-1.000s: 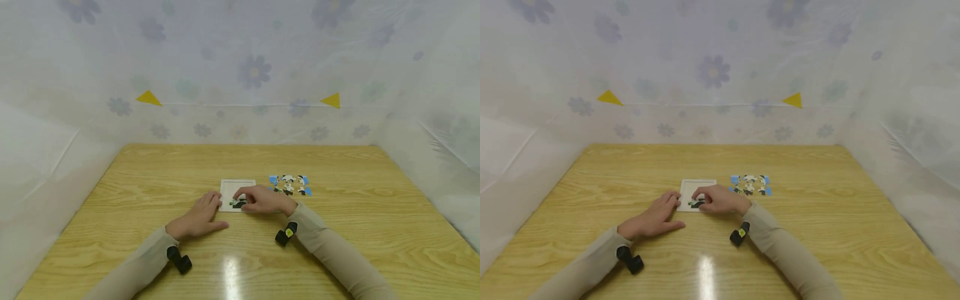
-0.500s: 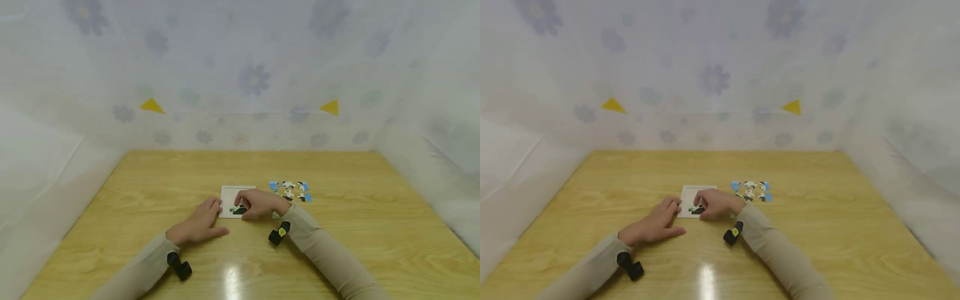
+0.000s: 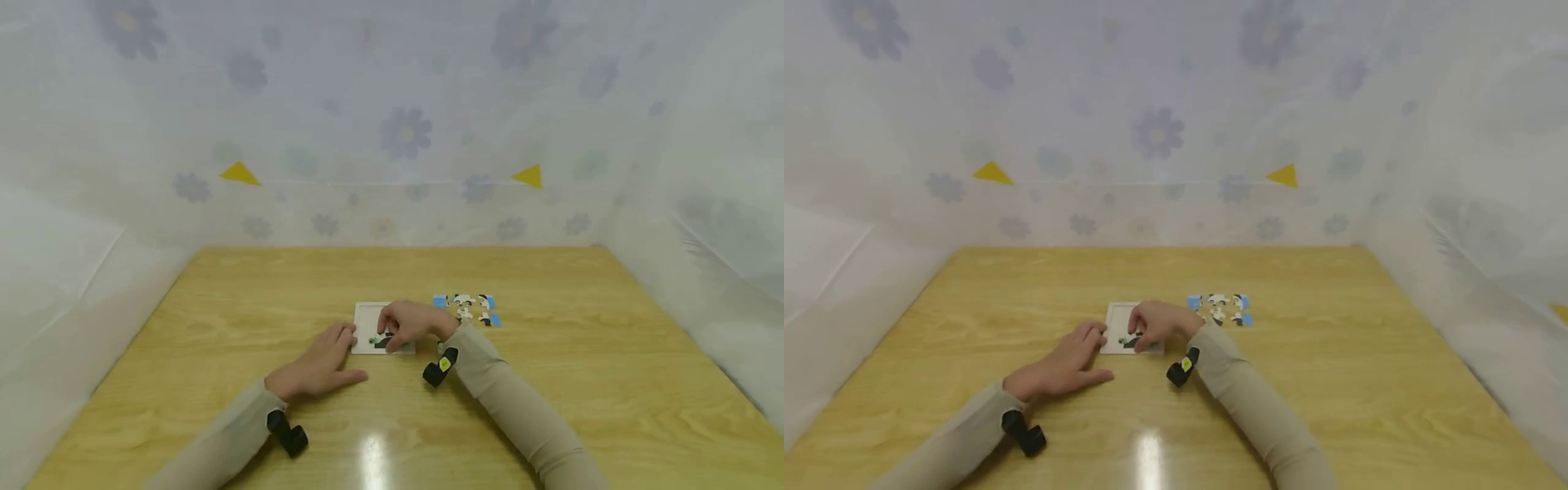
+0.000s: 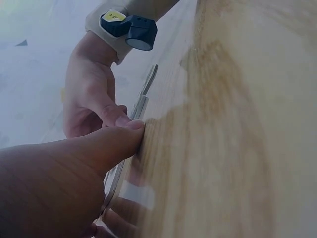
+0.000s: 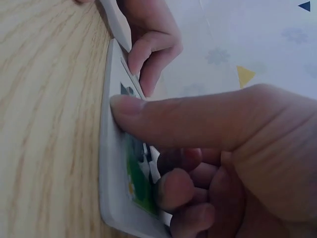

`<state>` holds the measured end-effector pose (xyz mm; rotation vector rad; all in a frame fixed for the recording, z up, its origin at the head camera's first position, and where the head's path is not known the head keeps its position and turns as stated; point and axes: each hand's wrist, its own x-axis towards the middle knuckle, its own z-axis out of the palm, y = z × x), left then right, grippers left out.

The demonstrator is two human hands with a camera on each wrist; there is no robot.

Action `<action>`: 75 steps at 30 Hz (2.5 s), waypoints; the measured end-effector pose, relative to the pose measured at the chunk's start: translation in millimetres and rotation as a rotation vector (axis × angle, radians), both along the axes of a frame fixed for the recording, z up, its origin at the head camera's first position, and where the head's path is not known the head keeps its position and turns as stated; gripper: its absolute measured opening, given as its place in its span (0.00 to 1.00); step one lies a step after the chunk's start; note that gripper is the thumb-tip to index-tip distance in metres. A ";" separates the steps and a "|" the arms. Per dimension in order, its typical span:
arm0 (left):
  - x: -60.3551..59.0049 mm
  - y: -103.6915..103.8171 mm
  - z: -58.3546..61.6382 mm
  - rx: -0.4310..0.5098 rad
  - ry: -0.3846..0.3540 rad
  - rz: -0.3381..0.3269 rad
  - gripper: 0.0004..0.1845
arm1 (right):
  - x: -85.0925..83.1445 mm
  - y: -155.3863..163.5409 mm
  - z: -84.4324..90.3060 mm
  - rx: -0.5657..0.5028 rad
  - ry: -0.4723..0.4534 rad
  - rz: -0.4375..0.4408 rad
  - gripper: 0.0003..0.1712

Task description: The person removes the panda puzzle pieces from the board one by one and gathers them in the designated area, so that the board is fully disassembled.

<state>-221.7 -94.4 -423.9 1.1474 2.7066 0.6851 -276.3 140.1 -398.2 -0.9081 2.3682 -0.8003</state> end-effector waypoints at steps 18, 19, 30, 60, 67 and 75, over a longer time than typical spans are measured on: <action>-4.2 3.6 1.5 -0.014 -0.007 0.011 0.29 | 0.5 6.8 9.2 -0.117 -0.071 0.001 0.08; -3.9 3.8 1.2 -0.016 -0.012 0.009 0.29 | 1.1 7.8 9.3 -0.127 -0.078 0.009 0.07; -2.5 3.8 0.0 -0.021 -0.003 0.009 0.29 | 3.8 20.4 10.5 -0.198 -0.089 0.022 0.04; -5.7 -2.4 1.9 -0.051 0.014 0.016 0.31 | 33.1 142.2 -0.9 -0.118 0.194 -0.115 0.03; -2.8 -3.8 3.9 -0.052 0.019 0.021 0.31 | 35.5 142.6 -5.0 -0.105 0.189 -0.131 0.03; 0.5 -3.0 5.6 -0.045 0.022 0.027 0.29 | 36.8 145.7 -1.0 -0.063 0.230 -0.152 0.04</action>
